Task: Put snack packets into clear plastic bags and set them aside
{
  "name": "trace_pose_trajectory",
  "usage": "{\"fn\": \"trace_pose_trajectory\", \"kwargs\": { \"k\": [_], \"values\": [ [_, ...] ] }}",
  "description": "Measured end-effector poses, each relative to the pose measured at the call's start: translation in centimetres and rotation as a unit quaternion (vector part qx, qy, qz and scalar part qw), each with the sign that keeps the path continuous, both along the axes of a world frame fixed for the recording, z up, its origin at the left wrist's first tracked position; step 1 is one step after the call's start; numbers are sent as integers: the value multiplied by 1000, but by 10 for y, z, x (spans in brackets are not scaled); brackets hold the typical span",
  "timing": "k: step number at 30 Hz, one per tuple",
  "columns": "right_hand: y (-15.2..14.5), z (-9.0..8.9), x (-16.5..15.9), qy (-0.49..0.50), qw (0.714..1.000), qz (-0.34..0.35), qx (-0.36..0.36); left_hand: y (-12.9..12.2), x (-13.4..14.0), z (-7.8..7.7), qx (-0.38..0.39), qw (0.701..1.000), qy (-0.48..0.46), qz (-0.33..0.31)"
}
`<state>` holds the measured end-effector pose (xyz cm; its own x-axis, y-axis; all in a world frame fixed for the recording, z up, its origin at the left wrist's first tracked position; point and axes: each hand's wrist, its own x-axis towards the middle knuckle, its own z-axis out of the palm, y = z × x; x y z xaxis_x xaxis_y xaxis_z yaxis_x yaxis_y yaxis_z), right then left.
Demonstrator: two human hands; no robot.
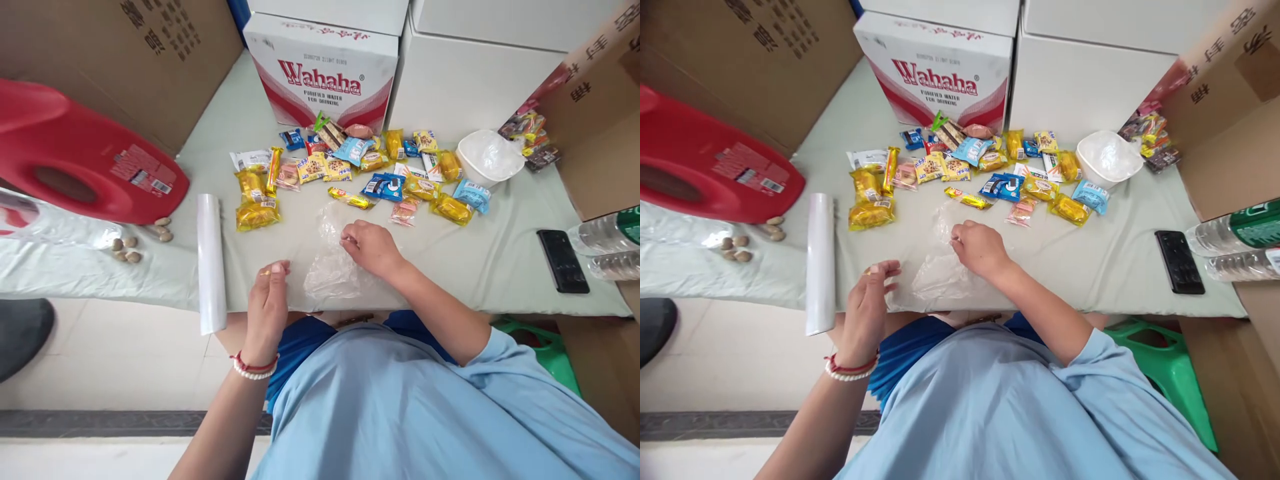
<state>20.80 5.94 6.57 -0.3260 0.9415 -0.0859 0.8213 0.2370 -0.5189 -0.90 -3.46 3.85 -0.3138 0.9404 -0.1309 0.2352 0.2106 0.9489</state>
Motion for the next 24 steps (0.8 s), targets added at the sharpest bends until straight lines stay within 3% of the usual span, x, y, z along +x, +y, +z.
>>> {"fn": "trace_pose_trajectory", "kwargs": {
  "k": [4, 8, 13, 16, 18, 19, 21, 24],
  "values": [
    [-16, 8, -13, -35, 999, 25, 8, 29, 29, 5, 16, 996, 68, -54],
    [-8, -3, 13, 121, 992, -32, -8, 49, 48, -6, -12, 994, 69, -82],
    [-8, -34, 74, 343, 914, -213, -44, 53, 25, -24, 19, 1000, 19, 7],
    [-23, -50, 95, 387, 868, -296, -93, 51, 4, -27, 4, 998, 47, 43],
    [-33, -57, 102, 377, 858, -324, -127, 49, -6, -26, -26, 995, 75, 53],
    [-37, -59, 105, 359, 865, -325, -133, 48, -9, -25, -44, 994, 90, 51],
    [-42, -60, 109, 288, 905, -295, -106, 45, -13, -24, -77, 988, 126, 33],
    [-41, -53, 109, 134, 977, -163, 14, 41, -12, -24, -75, 978, 192, 3]
  ]
}}
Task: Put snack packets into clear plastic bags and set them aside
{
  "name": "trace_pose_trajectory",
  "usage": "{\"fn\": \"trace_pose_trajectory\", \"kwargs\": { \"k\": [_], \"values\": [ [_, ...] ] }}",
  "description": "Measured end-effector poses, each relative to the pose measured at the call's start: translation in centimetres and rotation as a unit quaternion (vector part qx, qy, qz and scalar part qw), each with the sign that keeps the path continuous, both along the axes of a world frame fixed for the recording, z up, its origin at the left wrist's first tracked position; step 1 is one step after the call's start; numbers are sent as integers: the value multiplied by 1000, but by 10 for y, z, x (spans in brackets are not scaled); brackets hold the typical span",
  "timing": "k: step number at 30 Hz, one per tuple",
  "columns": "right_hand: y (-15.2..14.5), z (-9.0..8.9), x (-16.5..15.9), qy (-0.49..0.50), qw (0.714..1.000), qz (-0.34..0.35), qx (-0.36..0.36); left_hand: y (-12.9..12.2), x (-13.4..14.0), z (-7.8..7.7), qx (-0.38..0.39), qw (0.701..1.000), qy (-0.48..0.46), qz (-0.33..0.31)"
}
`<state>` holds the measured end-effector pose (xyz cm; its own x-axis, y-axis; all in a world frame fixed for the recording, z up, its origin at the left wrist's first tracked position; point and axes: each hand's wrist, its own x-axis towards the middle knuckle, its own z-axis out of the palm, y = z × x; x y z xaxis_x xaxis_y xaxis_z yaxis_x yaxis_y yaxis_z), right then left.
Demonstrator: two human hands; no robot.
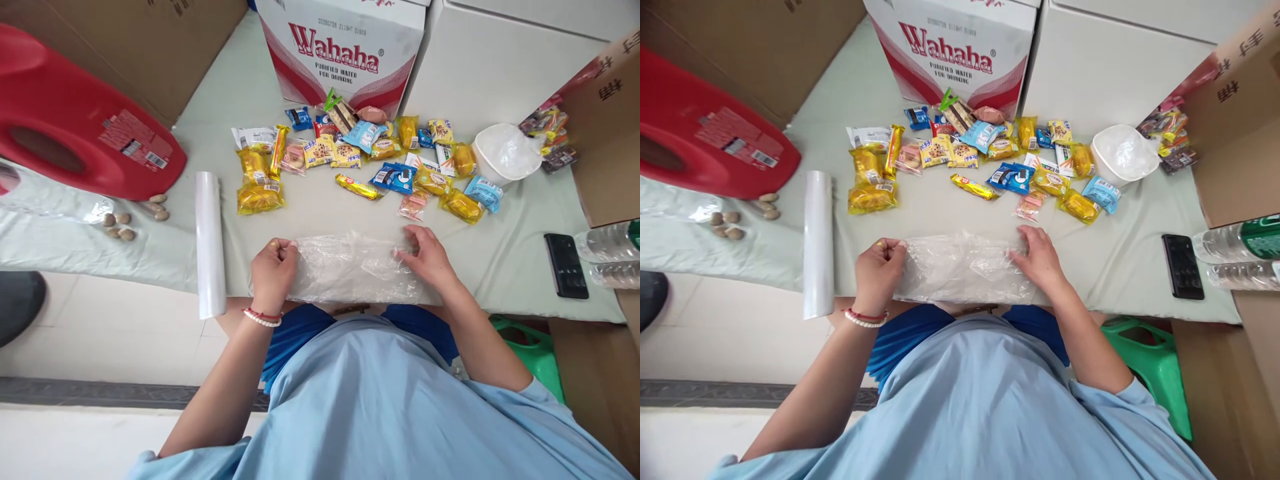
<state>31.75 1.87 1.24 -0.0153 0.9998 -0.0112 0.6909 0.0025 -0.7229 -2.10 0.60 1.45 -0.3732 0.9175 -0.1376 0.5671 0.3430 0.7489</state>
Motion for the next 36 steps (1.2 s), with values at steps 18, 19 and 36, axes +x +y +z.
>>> {"fn": "trace_pose_trajectory", "kwargs": {
  "k": [18, 19, 36],
  "values": [
    [41, 22, -45, 277, 946, -27, -168, -36, 48, -2, 246, 912, 190, -269],
    [40, 24, -46, 284, 942, -33, -174, -33, 53, -5, 225, 926, 179, -246],
    [40, 9, -19, 222, 951, -96, -191, 111, 3, 40, 23, 990, 101, -95]
  ]
}}
